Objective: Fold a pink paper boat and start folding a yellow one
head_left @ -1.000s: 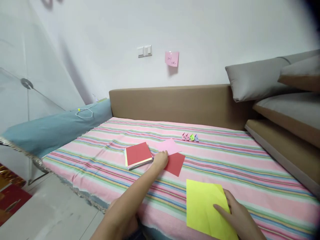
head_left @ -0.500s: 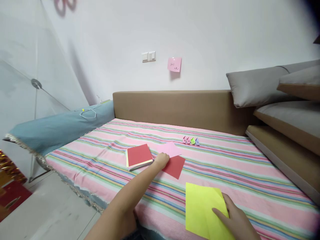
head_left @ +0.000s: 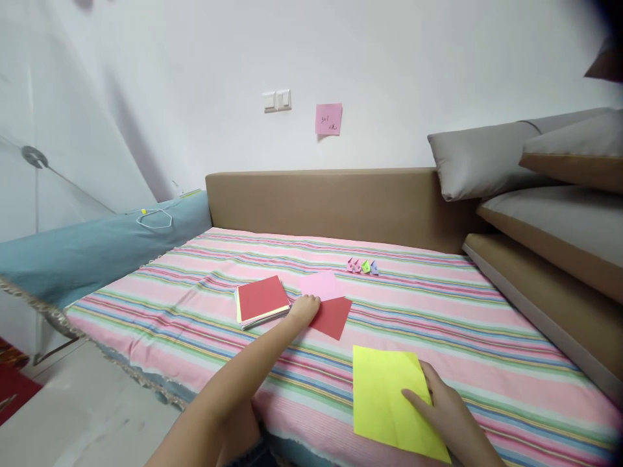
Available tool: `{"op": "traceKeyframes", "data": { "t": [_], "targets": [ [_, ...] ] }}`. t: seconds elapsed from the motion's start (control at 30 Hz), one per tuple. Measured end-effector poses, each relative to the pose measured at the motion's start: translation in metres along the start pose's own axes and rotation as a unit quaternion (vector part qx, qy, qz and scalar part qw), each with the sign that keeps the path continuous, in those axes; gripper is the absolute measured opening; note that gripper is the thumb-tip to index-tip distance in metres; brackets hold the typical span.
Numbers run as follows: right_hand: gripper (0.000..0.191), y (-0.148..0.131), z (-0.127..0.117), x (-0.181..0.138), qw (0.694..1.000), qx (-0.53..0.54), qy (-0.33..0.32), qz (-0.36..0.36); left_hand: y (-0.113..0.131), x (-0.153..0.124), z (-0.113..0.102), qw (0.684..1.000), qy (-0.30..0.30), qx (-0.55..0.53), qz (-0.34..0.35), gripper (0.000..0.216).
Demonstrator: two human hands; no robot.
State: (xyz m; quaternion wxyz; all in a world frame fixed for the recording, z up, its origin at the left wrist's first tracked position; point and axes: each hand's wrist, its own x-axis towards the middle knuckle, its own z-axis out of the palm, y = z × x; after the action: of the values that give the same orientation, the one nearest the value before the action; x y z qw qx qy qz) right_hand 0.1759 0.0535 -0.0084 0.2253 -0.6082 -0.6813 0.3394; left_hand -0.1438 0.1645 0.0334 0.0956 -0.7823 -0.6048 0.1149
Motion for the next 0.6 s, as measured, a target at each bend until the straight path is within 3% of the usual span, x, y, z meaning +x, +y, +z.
{"op": "traceKeyframes", "data": {
  "t": [0.27, 0.6],
  "targets": [
    [0.062, -0.002, 0.000, -0.001, 1.000, -0.015, 0.007, -0.001, 0.001, 0.018, 0.005, 0.998, 0.019, 0.012, 0.054, 0.025],
    [0.070, 0.001, -0.001, -0.001, 0.998, -0.053, -0.005, 0.016, -0.013, -0.034, -0.006, 0.965, 0.072, -0.028, 0.251, 0.015]
  ]
}}
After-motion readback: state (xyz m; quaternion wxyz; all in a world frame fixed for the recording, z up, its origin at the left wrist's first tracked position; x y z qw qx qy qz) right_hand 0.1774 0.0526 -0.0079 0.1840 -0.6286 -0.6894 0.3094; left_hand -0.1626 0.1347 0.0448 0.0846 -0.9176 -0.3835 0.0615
